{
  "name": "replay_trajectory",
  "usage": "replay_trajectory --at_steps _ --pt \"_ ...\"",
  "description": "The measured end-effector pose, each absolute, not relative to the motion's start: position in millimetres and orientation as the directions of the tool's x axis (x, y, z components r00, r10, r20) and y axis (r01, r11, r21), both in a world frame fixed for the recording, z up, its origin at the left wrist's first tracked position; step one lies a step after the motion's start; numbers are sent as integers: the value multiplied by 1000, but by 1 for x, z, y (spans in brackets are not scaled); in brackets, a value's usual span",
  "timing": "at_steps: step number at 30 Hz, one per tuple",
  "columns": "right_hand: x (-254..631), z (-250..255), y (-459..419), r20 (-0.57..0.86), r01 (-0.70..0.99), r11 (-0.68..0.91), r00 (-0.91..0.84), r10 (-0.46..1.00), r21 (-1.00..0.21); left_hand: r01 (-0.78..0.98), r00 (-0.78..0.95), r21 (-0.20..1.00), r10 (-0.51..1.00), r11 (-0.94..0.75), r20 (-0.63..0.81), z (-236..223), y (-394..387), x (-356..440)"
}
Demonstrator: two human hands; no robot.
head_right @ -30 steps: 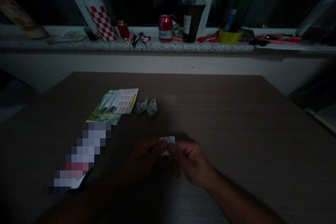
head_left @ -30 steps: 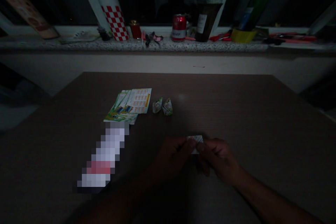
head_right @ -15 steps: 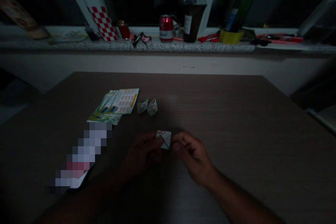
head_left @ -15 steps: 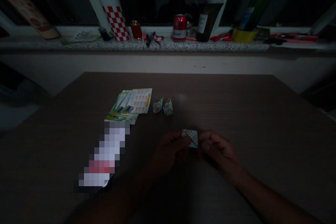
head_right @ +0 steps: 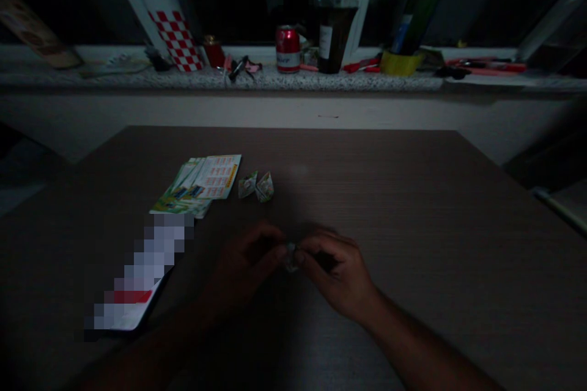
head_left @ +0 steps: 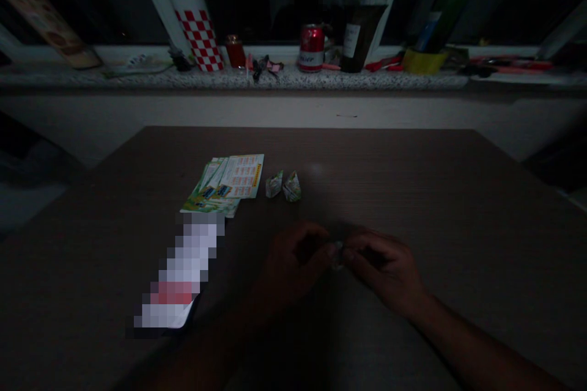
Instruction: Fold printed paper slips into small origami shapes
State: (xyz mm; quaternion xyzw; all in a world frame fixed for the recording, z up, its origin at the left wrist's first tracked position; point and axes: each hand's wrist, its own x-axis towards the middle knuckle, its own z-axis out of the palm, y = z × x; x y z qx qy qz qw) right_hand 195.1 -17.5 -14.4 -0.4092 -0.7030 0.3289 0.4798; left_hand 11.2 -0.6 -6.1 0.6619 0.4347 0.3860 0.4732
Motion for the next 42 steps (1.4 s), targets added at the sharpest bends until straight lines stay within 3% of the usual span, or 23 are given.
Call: replay_trajectory --at_steps 4,18,29,35,39,42 --pt "195 -14 -18 361 247 408 -214 908 -879 219 397 943 906 -251 149 -5 -2 14" --pt "192 -19 -20 158 157 214 -306 939 -964 213 430 962 900 -172 66 -5 -8 18" --pt "196 -34 -9 51 -148 71 132 990 -986 271 172 937 969 -221 179 -3 -7 15" --pt "190 -33 -9 17 -236 79 255 967 -969 266 363 888 893 -375 268 -9 -14 22" --pt "182 -23 -17 -5 -169 53 324 946 -984 168 521 874 794 -455 313 -14 -20 29" --pt "179 -18 -22 79 -50 104 360 929 -993 126 565 894 772 -430 292 -12 -23 31"
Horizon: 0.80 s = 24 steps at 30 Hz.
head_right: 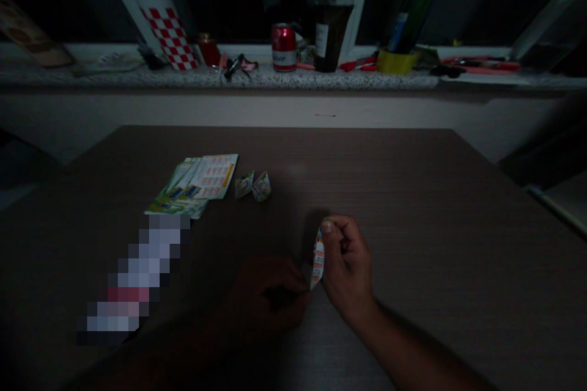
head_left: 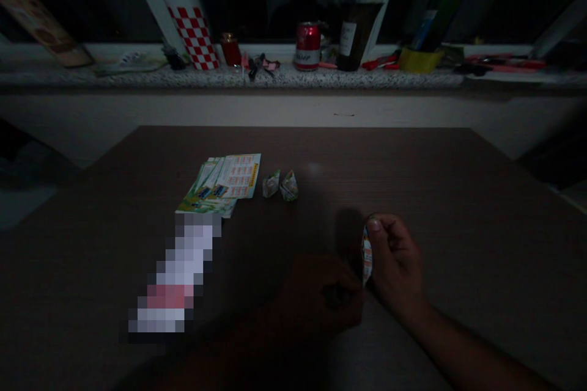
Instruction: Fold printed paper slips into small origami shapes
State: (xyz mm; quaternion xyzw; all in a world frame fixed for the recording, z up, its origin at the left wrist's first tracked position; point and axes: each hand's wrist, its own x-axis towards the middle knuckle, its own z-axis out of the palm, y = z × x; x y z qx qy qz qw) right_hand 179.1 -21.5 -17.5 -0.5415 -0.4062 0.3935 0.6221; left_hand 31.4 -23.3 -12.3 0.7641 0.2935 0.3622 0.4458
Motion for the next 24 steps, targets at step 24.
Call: replay_trajectory --at_steps 24 --pt "190 -32 -31 59 4 64 -325 944 -998 -278 430 887 873 369 -228 -15 -5 28"
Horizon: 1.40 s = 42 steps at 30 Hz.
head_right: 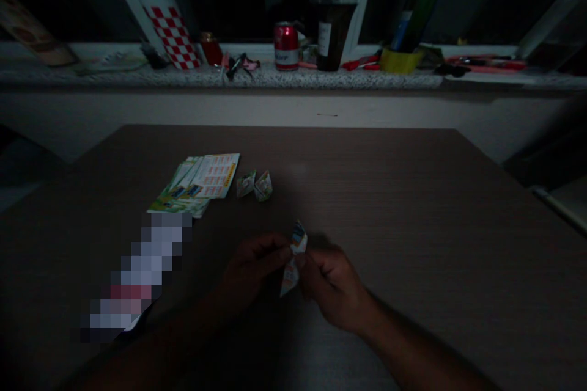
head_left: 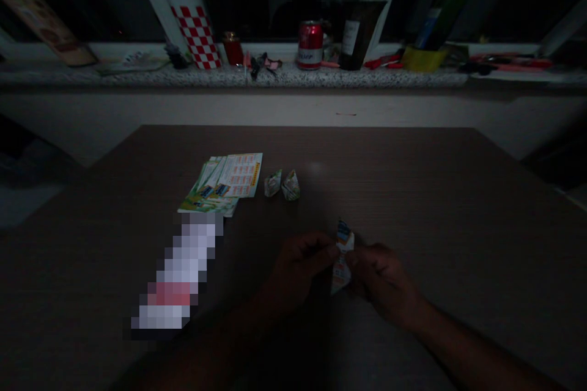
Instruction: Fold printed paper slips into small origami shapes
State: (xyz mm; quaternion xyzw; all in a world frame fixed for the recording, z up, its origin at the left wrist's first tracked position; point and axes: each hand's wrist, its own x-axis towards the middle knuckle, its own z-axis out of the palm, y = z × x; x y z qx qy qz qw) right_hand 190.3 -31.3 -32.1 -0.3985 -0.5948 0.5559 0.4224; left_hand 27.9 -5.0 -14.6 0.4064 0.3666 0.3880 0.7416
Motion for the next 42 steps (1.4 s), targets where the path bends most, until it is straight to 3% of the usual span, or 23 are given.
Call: replay_trajectory --at_steps 6,15,24,27,30,32,34,39,42 --pt "191 -30 -33 115 31 133 -337 935 -991 -275 463 892 863 358 -203 -15 -7 28" --pt "189 -33 -32 0 -122 -38 -302 953 -992 -219 514 908 833 359 -205 -19 -7 27" --pt "192 -40 -29 22 -109 -4 -245 969 -994 -197 545 901 807 386 -226 -14 -7 26" --pt "196 -36 -26 121 -105 102 -189 975 -989 -243 511 854 809 461 -291 -14 -4 24" --pt "200 -23 -21 300 92 304 -57 952 -948 -276 533 811 785 515 -317 -14 0 20" --pt "202 -15 -18 452 243 481 -167 876 -842 -252 579 816 757 520 -303 -14 2 17" --pt "203 -10 -16 527 264 590 -273 805 -763 -194 627 836 720 513 -296 -13 5 14" --pt "204 -11 -16 518 222 596 -324 792 -771 15 592 936 751 353 -292 -1 16 -1" --pt "207 -12 -16 461 296 538 -293 838 -789 203 514 979 855 -38 -73 10 20 -9"
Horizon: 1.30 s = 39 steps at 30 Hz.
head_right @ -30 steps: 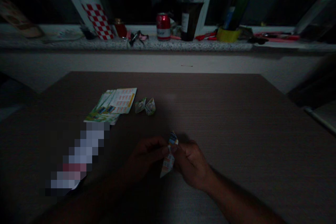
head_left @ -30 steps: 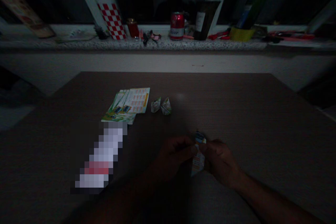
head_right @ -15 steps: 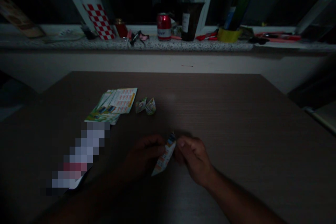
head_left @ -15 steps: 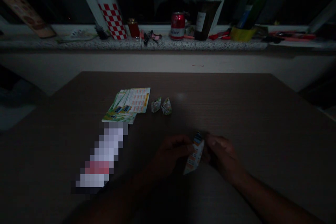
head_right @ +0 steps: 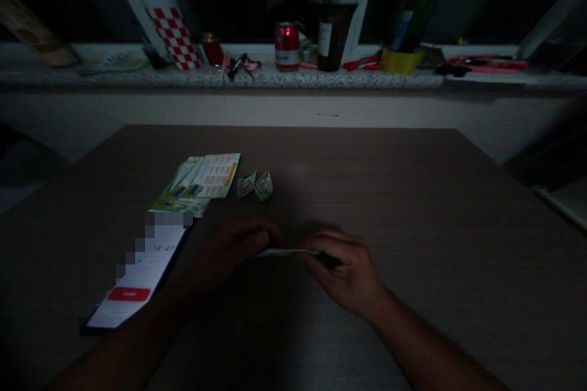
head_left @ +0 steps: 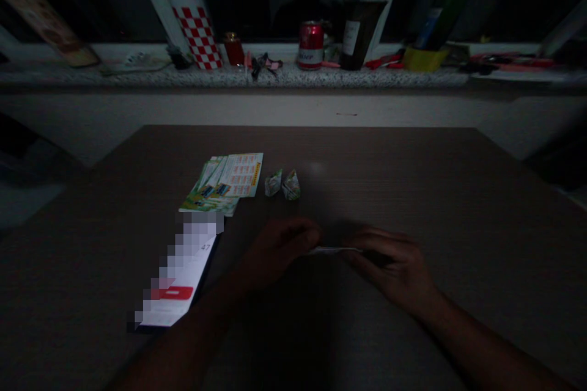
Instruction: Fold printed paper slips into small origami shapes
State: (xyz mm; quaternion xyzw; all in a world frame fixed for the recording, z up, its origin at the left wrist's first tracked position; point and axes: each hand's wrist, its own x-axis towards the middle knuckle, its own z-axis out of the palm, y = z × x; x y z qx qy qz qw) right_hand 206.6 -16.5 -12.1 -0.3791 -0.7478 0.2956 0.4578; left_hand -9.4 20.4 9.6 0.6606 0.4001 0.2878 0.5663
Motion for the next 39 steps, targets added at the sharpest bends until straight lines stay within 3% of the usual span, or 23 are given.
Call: replay_trajectory --at_steps 4,11,22,32,39 --pt "208 -11 -17 432 341 509 -280 857 -790 346 534 901 845 -261 40 11 17 -9" --pt "200 -11 -19 389 347 419 -155 908 -839 314 487 911 869 -266 87 8 9 -3" --pt "201 -7 -20 218 185 260 -217 951 -948 265 514 964 850 -31 -114 5 7 4" --pt "199 -8 -19 147 136 182 -232 961 -974 222 538 975 831 21 -141 5 7 6" --pt "197 -10 -18 180 91 197 -163 970 -976 64 530 993 839 103 -121 2 9 6"
